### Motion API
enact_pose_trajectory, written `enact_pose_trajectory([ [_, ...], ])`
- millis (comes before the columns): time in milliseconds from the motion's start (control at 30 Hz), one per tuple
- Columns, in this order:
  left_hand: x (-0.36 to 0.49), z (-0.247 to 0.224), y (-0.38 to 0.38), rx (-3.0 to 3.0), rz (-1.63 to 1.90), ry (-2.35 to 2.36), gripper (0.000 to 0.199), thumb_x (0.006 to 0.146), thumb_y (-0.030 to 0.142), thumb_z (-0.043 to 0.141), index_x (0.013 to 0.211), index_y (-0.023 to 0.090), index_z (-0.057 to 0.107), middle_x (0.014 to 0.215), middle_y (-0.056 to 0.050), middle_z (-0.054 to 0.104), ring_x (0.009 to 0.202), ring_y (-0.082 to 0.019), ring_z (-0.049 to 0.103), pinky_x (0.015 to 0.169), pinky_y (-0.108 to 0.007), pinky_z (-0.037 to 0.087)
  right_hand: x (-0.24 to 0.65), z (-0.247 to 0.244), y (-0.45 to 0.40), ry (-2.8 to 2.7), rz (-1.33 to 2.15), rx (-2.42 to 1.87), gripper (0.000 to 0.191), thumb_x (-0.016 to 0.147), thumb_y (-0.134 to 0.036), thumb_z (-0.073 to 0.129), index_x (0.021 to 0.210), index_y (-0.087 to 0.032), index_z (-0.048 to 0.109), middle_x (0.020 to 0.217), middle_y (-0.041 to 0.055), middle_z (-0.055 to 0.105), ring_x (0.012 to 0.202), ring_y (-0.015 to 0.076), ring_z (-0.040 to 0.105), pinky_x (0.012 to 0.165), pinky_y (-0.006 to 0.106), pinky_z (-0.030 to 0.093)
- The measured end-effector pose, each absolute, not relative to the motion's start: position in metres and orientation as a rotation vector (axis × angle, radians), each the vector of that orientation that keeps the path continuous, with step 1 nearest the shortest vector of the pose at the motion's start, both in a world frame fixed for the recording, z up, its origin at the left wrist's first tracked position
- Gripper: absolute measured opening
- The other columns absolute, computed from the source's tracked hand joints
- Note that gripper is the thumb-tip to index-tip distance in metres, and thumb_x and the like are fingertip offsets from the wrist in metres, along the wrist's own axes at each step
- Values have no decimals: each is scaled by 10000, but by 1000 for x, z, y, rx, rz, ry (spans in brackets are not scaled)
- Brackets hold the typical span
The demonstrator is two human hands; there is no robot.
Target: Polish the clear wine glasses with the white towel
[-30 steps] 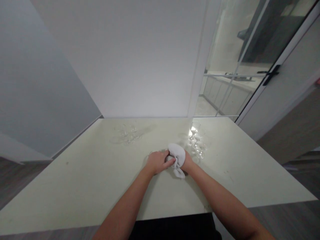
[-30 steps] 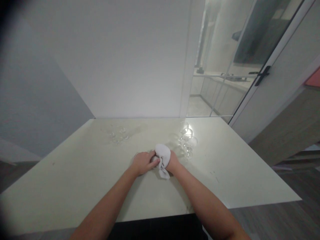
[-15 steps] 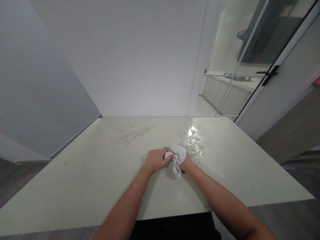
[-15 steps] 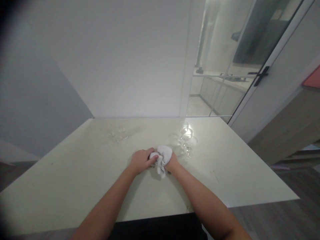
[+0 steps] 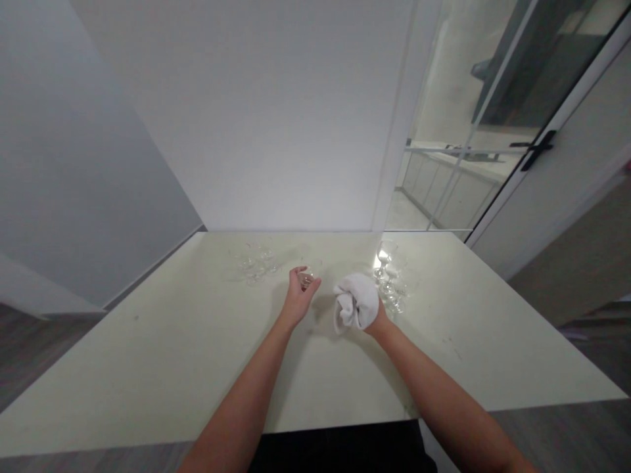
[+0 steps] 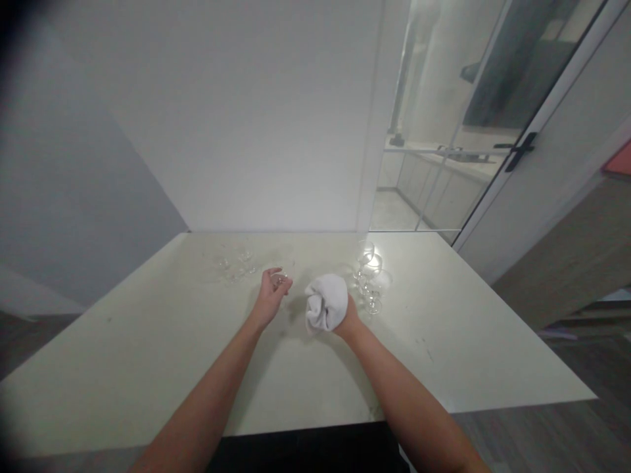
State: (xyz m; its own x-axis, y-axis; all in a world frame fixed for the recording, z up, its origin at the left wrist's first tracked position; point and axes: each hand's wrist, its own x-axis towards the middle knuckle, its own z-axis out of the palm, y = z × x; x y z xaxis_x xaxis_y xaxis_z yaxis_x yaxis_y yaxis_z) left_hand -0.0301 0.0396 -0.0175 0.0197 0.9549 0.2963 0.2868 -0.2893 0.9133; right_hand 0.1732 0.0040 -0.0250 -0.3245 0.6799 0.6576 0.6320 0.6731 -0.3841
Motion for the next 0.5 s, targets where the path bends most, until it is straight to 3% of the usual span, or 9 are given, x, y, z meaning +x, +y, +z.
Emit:
enact_pose_trajectory([
  [100,-29,-26,48,1544,1355,1148,545,807,458,592,1203,201,319,1020,-68,625,889,-150,636,769,-291,500,179,-46,7,-2227,167,-990,486,723,-398,606,1132,-143,661,1193,164,657,1192,311,569,1056,461,410],
  [233,-24,-33,48,1539,1308,1031,489,800,378,617,1156,210,329,1187,-142,595,1094,-197,608,831,-334,503,180,-57,4,-2422,383,-890,460,650,-363,687,1067,-169,687,1158,137,687,1167,298,591,1022,410,440],
  [333,-20,-35,48,1532,1300,959,463,791,348,637,1118,220,336,1286,-166,550,1213,-222,549,887,-369,489,171,-44,-3,-2352,556,-816,319,700,-320,643,963,-144,679,1021,115,711,988,237,646,932,342,477],
  [433,-18,-39,52,1511,1306,926,472,778,364,664,1107,228,353,1321,-158,535,1223,-223,536,944,-398,463,160,-33,-7,-2403,798,-746,162,758,-296,581,793,-149,640,759,24,669,698,131,599,718,234,485],
  [500,-18,-42,54,1515,1299,960,470,775,360,666,1115,230,368,1327,-142,524,1216,-211,531,961,-395,453,156,-33,-9,-2439,781,-794,136,731,-276,598,765,-149,632,748,13,661,697,128,583,726,236,473],
])
